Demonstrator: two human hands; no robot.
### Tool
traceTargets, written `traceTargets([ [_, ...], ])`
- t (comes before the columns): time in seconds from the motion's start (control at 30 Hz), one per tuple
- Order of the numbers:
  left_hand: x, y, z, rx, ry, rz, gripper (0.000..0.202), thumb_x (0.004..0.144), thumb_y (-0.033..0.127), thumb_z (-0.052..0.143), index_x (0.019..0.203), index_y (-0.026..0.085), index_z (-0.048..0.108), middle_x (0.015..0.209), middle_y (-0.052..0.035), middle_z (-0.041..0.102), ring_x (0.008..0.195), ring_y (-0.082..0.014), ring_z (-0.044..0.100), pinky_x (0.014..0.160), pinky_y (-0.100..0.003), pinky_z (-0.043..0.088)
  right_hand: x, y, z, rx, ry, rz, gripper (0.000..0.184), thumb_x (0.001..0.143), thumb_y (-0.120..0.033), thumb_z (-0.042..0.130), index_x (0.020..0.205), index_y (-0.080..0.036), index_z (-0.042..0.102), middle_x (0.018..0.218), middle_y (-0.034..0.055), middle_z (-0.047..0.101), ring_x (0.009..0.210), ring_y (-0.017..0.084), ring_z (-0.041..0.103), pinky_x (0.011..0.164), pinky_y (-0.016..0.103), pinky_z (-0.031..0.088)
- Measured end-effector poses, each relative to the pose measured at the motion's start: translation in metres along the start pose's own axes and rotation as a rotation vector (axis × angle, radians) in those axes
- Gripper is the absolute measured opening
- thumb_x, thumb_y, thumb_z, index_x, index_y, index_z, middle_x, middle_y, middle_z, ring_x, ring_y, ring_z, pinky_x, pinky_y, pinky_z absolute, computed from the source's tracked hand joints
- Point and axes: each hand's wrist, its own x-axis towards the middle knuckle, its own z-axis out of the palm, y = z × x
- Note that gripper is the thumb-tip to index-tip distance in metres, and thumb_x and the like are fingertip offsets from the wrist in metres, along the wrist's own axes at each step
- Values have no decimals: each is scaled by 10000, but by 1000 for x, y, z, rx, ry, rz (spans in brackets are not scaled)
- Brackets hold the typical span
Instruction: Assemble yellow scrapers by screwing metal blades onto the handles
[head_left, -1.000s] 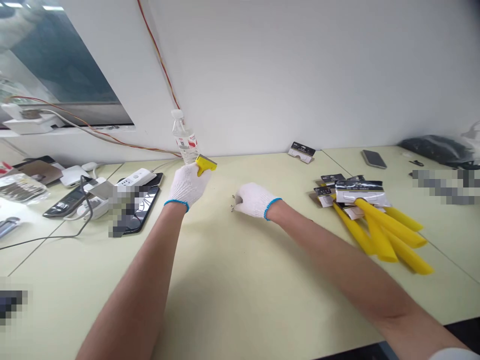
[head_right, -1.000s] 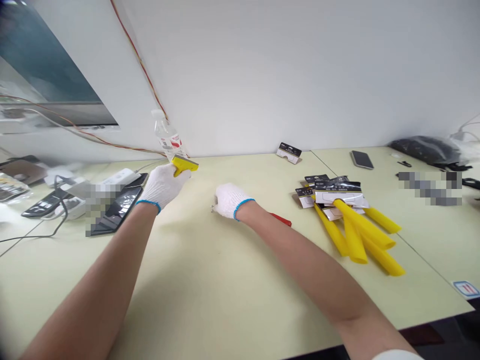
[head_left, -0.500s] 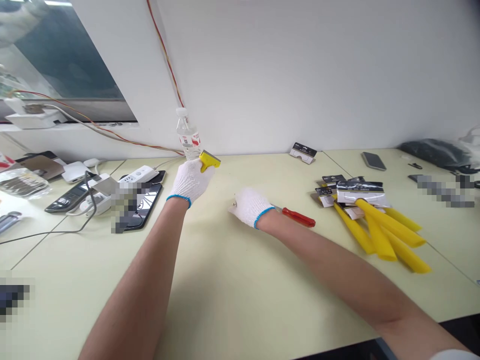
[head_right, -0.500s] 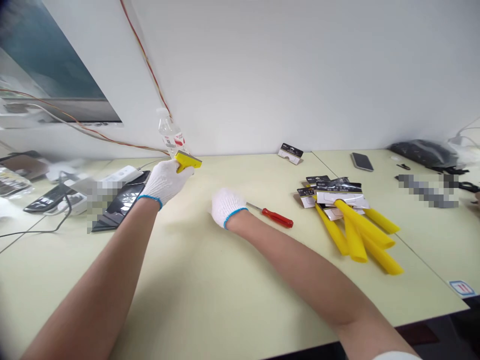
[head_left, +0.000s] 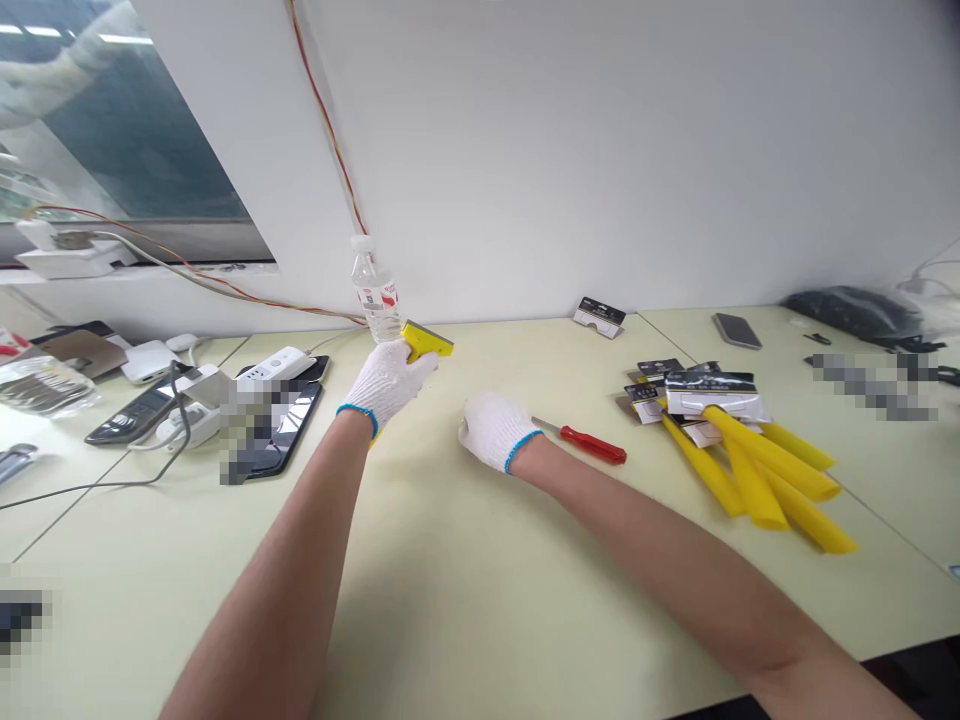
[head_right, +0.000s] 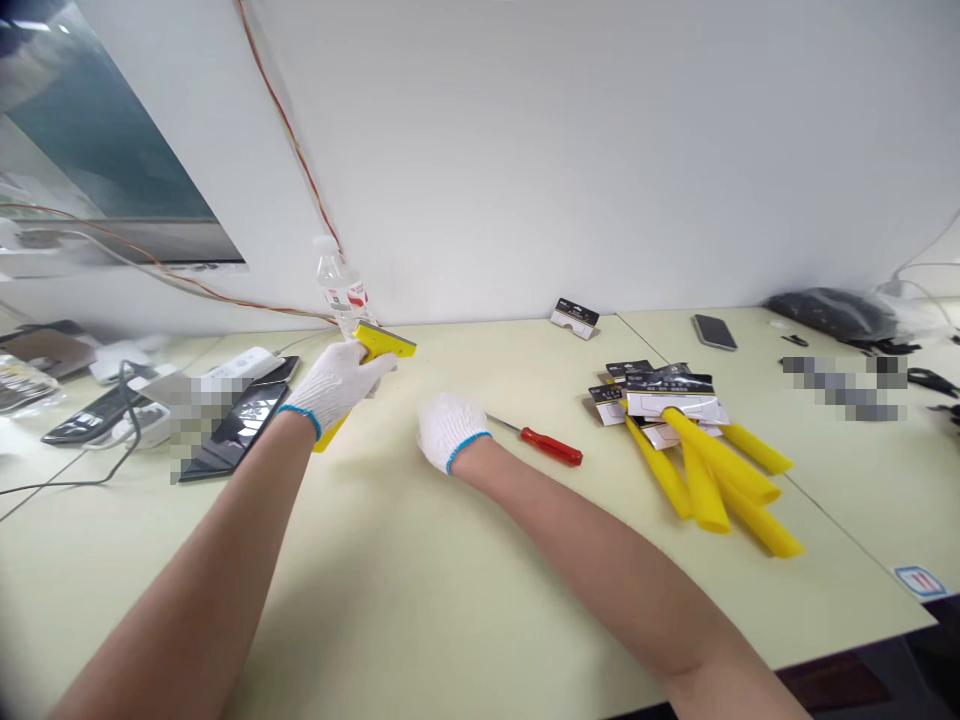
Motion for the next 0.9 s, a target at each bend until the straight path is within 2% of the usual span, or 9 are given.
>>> traceTargets([
  [0.1, -2, 4, 3, -14, -35, -4, 235, 769, 361, 593, 847, 185, 727, 676, -52, 676, 610, -199, 622, 558, -300, 476, -2, 1, -6, -114, -88, 13, 302, 937, -302, 665, 755, -61, 677, 839, 162, 648, 923, 174, 687, 859, 228, 562],
  [0.23, -2, 5, 6, -5, -49, -10, 228, 768, 348, 607, 861, 178, 727, 692, -50, 681, 617, -197, 622, 562, -300, 475, -10, 0, -19, -218, -220, -70, 404, 935, -360, 483, 688, -119, 693, 814, 134, 647, 989, 115, 681, 774, 136, 477],
  [0.37, -2, 6, 6, 6, -56, -17, 213, 769, 351, 625, 846, 179, 724, 681, -40, 666, 616, -198, 615, 548, -308, 452, -21, 3, -36, -213, -301, -192, 182, 788, -283, 624, 779, -150, 747, 809, 106, 650, 895, 117, 671, 750, 156, 474],
  [0.47, -3, 7, 5, 1, -54, -20, 197, 777, 341, 635, 848, 181, 724, 691, -35, 666, 634, -196, 618, 545, -310, 440, -27, 5, -48, -280, -352, -180, 210, 856, -261, 598, 925, -180, 779, 907, 99, 671, 926, 122, 662, 795, 177, 477],
  [0.53, -3, 7, 5, -6, -51, -19, 182, 792, 327, 643, 852, 177, 727, 706, -33, 670, 654, -194, 622, 541, -305, 432, -29, 2, -52, -323, -393, -156, 238, 889, -275, 600, 990, -154, 779, 928, 114, 666, 906, 148, 659, 812, 206, 491],
  [0.63, -5, 7, 6, -21, -50, -20, 173, 849, 318, 673, 882, 157, 725, 763, -33, 681, 695, -182, 635, 556, -282, 455, -30, -4, -50, -376, -405, -115, 313, 929, -359, 620, 1057, -112, 763, 955, 146, 658, 883, 196, 659, 845, 276, 525],
  [0.73, -8, 8, 7, -44, -45, -16, 272, 952, 379, 685, 1042, 123, 708, 946, -46, 700, 813, -179, 670, 685, -294, 562, -31, -10, -39, -438, -379, -100, 327, 955, -355, 602, 1107, -110, 755, 989, 144, 666, 937, 212, 671, 913, 311, 537],
  [0.83, -11, 11, 8, -74, -47, -6, 361, 1000, 421, 652, 1199, 120, 669, 1125, -68, 684, 947, -205, 685, 805, -363, 610, -33, -8, -26, -441, -324, -108, 421, 1011, -338, 433, 1061, -90, 770, 946, 132, 672, 1010, 185, 675, 944, 254, 510],
  [0.9, -12, 12, 7, -90, -57, 3, 329, 991, 403, 666, 1138, 108, 683, 1043, -56, 693, 876, -185, 683, 753, -327, 600, -33, -3, -20, -392, -263, -119, 527, 1024, -352, 325, 987, -74, 772, 891, 138, 667, 1028, 165, 671, 925, 221, 494],
])
